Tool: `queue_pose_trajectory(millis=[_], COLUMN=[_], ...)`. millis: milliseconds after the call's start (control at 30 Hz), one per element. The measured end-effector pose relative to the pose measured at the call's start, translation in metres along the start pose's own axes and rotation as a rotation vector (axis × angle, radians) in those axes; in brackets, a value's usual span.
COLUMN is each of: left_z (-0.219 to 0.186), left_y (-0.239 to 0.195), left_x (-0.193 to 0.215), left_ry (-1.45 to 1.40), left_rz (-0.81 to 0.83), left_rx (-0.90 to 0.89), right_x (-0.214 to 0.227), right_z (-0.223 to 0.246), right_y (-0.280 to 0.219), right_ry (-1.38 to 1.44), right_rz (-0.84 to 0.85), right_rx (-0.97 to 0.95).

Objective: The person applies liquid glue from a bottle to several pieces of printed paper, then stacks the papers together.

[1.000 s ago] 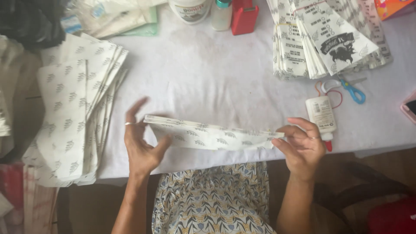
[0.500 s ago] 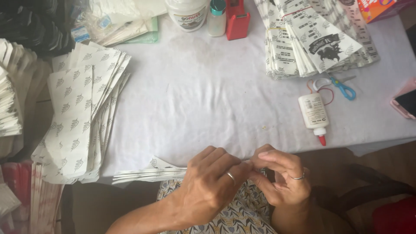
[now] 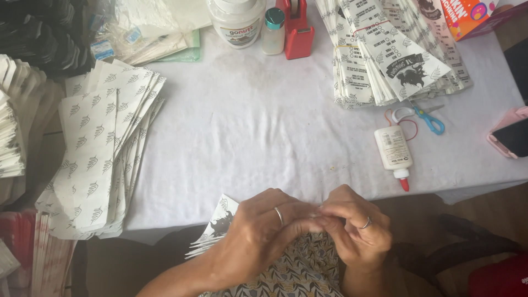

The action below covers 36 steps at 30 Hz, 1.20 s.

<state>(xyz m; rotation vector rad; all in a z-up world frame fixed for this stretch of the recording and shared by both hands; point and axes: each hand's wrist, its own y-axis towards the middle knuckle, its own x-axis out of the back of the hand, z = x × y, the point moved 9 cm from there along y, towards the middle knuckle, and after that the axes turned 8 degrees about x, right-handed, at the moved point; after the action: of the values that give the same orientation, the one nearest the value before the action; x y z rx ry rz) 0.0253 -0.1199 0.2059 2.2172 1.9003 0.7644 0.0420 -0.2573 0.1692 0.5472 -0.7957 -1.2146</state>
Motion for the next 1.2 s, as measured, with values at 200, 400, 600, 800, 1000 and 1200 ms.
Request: queue_pose_trajectory(millis=[200,400,600,800,1000,1200], left_z=[0.006,0.014,0.027,0.028,0.053,0.053], left_y=[-0.011,-0.014,-0.011,-0.015,-0.012,-0.017], left_x=[-0.01,0.001,0.003,-0.008,-0.004,-0.006], left_ry=[0.196,0.148,0.129,0.167,-0.084,-0.134], left_rz=[-0.065,-0.128,-0.169,-0.167,-0.055,-0.127], left_rx=[-0.142,-0.119,-0.044,-0.102,0.254,0.123], right_x=[-0.012,-0.016,-0.002,-0.008,-0.004,-0.01], right_z=[0.01,-0.004,-0.013,-0.01,-0.015,-0.02], right_y=[0.015,0.01,0.01,0.009,0.005,0.001], right_ry=[-0.024,0.034,-0.029,-0.059,0.012,0.032], right_rz=[0.129,0.224,0.251,0.191,0.168,0.255], right_rx=[-0.013,-0.077,-0.145,-0.012,-0.094,-0.102])
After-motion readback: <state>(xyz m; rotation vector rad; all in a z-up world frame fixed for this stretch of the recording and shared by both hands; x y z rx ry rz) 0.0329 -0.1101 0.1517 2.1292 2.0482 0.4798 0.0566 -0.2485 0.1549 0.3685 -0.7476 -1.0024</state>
